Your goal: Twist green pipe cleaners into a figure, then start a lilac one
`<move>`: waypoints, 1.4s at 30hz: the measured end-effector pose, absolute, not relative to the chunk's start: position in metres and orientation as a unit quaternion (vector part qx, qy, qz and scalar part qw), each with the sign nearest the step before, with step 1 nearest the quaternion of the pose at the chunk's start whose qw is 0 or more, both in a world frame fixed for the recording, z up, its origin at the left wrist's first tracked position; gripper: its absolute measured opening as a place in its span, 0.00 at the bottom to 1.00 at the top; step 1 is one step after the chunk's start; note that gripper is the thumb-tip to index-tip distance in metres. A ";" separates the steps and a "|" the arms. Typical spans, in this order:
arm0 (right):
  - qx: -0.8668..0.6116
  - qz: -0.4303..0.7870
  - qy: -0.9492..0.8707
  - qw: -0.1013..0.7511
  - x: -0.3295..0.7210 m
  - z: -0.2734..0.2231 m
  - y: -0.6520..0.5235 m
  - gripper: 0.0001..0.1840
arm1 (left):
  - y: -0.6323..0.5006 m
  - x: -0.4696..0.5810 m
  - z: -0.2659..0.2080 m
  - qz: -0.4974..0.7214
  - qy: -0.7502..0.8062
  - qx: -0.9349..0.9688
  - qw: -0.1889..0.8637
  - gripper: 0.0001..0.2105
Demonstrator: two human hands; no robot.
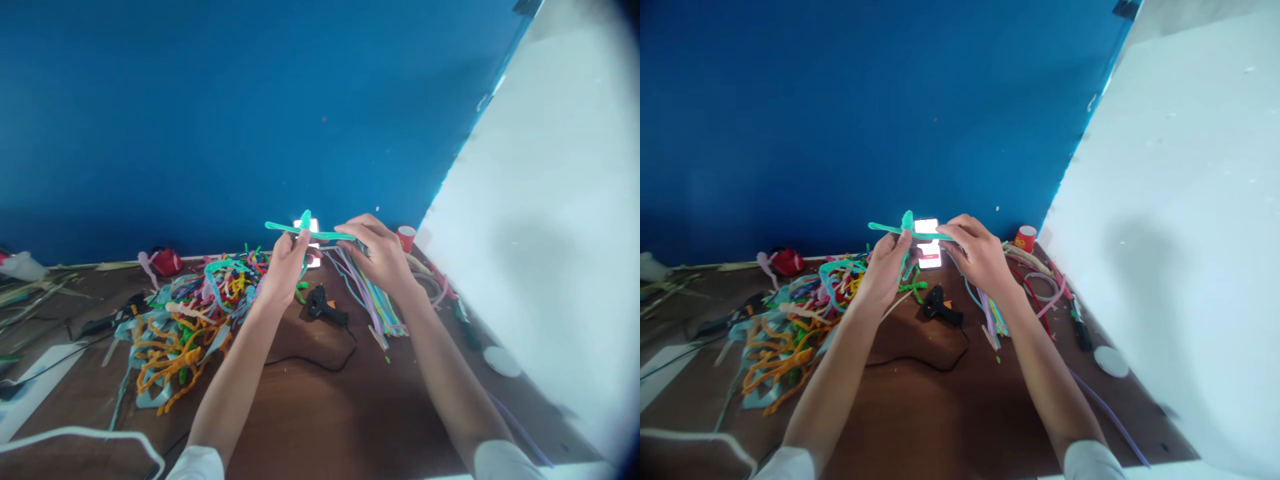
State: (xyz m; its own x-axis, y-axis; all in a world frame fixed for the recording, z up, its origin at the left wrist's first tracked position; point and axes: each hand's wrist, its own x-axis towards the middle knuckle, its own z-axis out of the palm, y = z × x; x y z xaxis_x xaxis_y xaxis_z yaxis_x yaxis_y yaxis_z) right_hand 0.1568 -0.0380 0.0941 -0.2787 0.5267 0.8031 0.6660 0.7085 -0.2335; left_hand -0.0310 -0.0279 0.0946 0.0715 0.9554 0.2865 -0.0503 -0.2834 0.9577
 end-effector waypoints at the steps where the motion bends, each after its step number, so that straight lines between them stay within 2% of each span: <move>1: -0.376 -0.082 -0.796 0.467 0.158 0.094 -0.037 0.15 | -0.026 -0.032 0.093 0.562 0.396 0.569 0.451 0.19; 5: -0.379 -0.135 -0.795 0.454 0.159 0.093 -0.037 0.16 | -0.024 -0.033 0.089 0.565 0.394 0.565 0.454 0.18; 11: -0.400 -0.258 -0.794 0.379 0.151 0.090 -0.041 0.14 | -0.027 -0.029 0.090 0.553 0.377 0.593 0.448 0.17; 19: -0.376 -0.303 -0.795 0.368 0.143 0.086 -0.041 0.13 | -0.028 -0.028 0.090 0.551 0.355 0.601 0.458 0.15; 24: -0.392 -0.298 -0.786 0.373 0.140 0.086 -0.040 0.09 | -0.027 -0.027 0.088 0.563 0.365 0.609 0.423 0.16; 31: -0.422 -0.252 -0.788 0.371 0.135 0.091 -0.046 0.09 | -0.025 -0.026 0.084 0.574 0.354 0.607 0.421 0.11; 39: -0.450 -0.173 -0.788 0.382 0.134 0.093 -0.045 0.11 | -0.023 -0.030 0.085 0.552 0.392 0.683 0.273 0.08; 42: -0.454 -0.164 -0.791 0.376 0.134 0.093 -0.045 0.10 | -0.026 -0.031 0.089 0.548 0.398 0.691 0.253 0.07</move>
